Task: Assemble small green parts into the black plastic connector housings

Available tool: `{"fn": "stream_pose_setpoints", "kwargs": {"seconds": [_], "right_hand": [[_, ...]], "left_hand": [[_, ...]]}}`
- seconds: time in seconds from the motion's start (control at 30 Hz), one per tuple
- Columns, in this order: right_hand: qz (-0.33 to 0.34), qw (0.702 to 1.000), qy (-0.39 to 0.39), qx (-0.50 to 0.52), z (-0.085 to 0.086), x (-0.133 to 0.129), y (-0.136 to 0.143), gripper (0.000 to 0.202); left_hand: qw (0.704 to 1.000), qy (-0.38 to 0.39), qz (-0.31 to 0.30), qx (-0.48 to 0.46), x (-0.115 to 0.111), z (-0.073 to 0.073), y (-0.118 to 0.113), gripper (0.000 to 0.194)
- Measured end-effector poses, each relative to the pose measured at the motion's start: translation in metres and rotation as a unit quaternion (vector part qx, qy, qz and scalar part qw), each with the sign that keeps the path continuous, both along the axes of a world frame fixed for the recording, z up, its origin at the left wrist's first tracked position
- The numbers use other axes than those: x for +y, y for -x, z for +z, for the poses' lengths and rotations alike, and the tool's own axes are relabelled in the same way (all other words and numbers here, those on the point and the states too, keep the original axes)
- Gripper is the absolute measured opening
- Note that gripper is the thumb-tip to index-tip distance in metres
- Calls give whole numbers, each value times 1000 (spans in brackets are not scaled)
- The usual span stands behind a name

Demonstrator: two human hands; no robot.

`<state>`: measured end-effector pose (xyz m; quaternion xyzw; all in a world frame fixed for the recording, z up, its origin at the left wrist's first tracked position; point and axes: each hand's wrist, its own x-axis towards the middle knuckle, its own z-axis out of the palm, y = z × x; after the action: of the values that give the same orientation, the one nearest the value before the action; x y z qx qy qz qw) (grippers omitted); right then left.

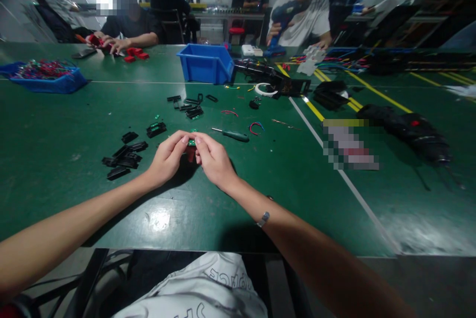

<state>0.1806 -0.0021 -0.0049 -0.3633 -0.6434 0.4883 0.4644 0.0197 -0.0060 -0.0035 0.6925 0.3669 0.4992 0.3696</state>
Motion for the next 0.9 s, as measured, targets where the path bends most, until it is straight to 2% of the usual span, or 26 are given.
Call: {"fn": "stream_pose_setpoints", "kwargs": {"seconds": [0.2, 0.4, 0.9], "right_hand": [[-9, 1000, -4, 0, -1, 1, 1, 41], [-12, 1000, -6, -7, 0, 0, 0, 40], [-5, 1000, -2, -12, 2, 0, 0, 40]], "left_hand": [[999, -14, 16, 36, -2, 3, -1, 34], [1000, -2, 15, 27, -3, 3, -2, 29], [999, -4, 21, 39, -3, 2, -1, 30]]}}
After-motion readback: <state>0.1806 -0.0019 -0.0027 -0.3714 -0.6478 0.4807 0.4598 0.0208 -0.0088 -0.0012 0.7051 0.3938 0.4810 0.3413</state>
